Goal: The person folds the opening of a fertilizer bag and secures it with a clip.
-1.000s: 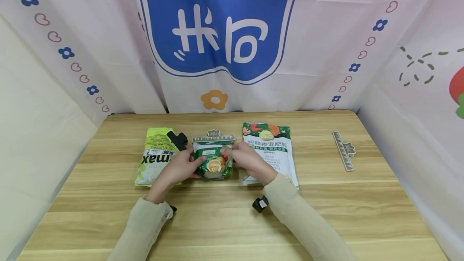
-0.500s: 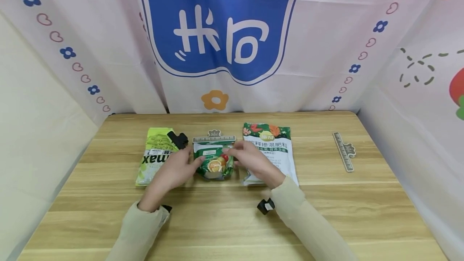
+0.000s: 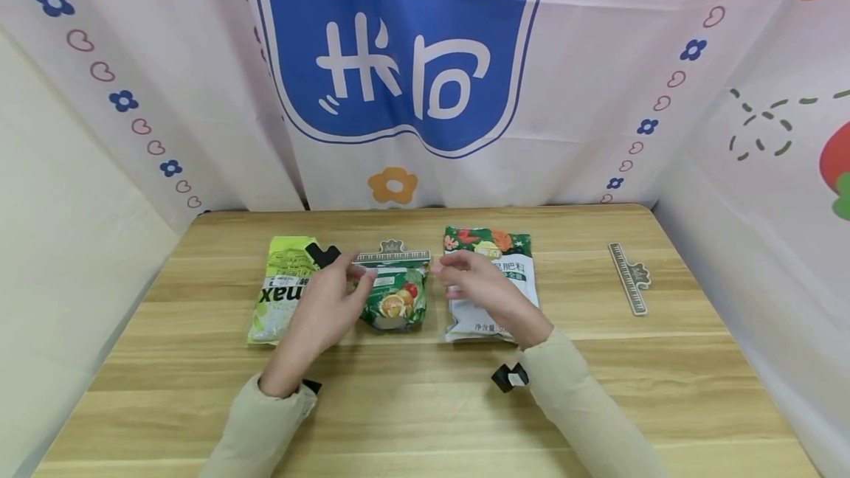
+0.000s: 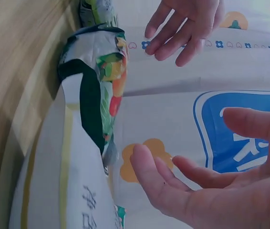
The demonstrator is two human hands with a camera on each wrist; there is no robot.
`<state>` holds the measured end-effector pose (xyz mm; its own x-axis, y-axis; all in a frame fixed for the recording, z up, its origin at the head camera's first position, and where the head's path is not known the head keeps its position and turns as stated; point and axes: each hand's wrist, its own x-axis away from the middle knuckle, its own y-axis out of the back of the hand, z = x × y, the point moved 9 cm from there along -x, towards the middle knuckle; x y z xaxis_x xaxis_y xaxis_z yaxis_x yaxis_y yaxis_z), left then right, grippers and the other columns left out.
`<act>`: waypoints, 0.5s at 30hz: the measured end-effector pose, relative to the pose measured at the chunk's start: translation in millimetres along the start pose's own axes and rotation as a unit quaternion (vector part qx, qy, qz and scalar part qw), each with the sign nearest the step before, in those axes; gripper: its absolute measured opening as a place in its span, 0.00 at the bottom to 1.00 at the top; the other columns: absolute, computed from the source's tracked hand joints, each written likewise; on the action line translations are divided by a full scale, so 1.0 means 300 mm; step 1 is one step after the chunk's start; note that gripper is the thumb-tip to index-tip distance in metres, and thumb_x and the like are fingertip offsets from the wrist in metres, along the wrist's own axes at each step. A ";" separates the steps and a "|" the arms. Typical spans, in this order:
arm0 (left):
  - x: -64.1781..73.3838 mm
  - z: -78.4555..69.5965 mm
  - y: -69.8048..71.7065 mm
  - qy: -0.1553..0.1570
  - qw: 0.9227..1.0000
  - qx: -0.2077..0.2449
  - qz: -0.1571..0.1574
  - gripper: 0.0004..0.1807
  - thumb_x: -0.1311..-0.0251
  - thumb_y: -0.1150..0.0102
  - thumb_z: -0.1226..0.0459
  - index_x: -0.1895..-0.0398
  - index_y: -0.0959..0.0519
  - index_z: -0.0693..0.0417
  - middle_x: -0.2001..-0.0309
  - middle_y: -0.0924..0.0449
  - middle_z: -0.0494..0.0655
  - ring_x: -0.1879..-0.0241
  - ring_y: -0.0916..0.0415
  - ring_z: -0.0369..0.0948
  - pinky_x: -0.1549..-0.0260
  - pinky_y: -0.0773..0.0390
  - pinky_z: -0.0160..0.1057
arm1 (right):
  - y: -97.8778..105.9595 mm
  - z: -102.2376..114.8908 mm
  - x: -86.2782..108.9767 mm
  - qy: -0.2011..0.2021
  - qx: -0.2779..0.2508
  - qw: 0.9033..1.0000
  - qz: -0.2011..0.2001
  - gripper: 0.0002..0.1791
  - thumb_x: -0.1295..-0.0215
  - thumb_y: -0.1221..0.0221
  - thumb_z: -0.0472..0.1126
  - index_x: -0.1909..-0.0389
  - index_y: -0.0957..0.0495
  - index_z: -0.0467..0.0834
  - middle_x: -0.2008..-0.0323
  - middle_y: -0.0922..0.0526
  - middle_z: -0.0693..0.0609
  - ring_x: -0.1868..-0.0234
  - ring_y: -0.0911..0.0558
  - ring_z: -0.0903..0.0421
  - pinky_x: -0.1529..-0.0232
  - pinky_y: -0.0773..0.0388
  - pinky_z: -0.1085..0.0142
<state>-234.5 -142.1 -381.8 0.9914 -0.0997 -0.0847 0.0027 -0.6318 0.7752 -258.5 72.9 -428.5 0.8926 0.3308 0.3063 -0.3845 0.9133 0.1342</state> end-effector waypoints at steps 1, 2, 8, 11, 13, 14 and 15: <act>0.000 -0.005 0.002 -0.004 1.000 0.013 -0.016 0.28 0.22 0.45 0.55 0.27 0.28 0.64 0.47 0.12 0.59 0.50 0.12 0.52 0.49 0.15 0.56 | 0.009 -0.001 0.003 0.000 0.000 1.000 -0.001 0.29 0.21 0.43 0.48 0.27 0.32 0.38 0.29 0.26 0.37 0.29 0.24 0.38 0.32 0.21 0.49; 0.000 -0.012 0.003 -0.009 0.999 0.028 -0.030 0.26 0.22 0.44 0.56 0.29 0.26 0.62 0.48 0.11 0.57 0.51 0.12 0.51 0.50 0.14 0.55 | 0.016 -0.002 0.006 -0.001 0.000 1.000 -0.001 0.28 0.20 0.44 0.48 0.27 0.32 0.38 0.29 0.26 0.37 0.29 0.25 0.38 0.32 0.21 0.50; -0.014 -0.058 -0.028 -0.018 0.993 0.112 -0.031 0.15 0.23 0.43 0.59 0.42 0.14 0.53 0.49 0.10 0.53 0.50 0.13 0.46 0.55 0.15 0.46 | 0.069 -0.012 0.033 0.004 0.015 1.000 -0.007 0.27 0.19 0.46 0.47 0.28 0.31 0.36 0.29 0.26 0.37 0.30 0.23 0.40 0.35 0.18 0.53; -0.031 -0.074 -0.051 -0.008 0.989 0.150 -0.003 0.14 0.23 0.43 0.58 0.44 0.13 0.52 0.49 0.10 0.53 0.52 0.13 0.48 0.59 0.19 0.40 | 0.096 -0.011 0.042 0.012 0.014 1.000 -0.011 0.26 0.19 0.46 0.46 0.28 0.31 0.35 0.28 0.27 0.35 0.31 0.22 0.39 0.36 0.17 0.53; -0.042 -0.081 -0.065 0.003 0.984 0.177 0.015 0.14 0.23 0.42 0.58 0.46 0.12 0.52 0.50 0.10 0.54 0.54 0.13 0.49 0.61 0.20 0.37 | 0.113 -0.007 0.047 0.021 0.012 1.000 -0.012 0.26 0.19 0.46 0.45 0.29 0.31 0.34 0.28 0.28 0.33 0.31 0.22 0.37 0.36 0.17 0.53; -0.047 -0.083 -0.074 0.010 0.982 0.188 0.022 0.13 0.23 0.42 0.58 0.47 0.12 0.51 0.50 0.10 0.54 0.54 0.13 0.49 0.61 0.20 0.36 | 0.122 -0.007 0.050 0.022 0.012 1.000 -0.013 0.27 0.19 0.46 0.45 0.29 0.31 0.34 0.28 0.28 0.33 0.31 0.23 0.36 0.36 0.17 0.53; -0.052 -0.085 -0.081 0.015 0.979 0.200 0.029 0.13 0.23 0.42 0.59 0.48 0.12 0.51 0.50 0.10 0.54 0.54 0.13 0.50 0.62 0.19 0.34 | 0.132 -0.008 0.052 0.023 0.011 1.000 -0.015 0.27 0.19 0.46 0.46 0.29 0.32 0.33 0.28 0.29 0.33 0.32 0.23 0.36 0.37 0.17 0.53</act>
<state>-246.6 -105.6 -383.5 0.9919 -0.1247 -0.0252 -0.0984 -0.8772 0.4699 -259.2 114.9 -420.6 0.9132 0.3154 0.2580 -0.3631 0.9172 0.1639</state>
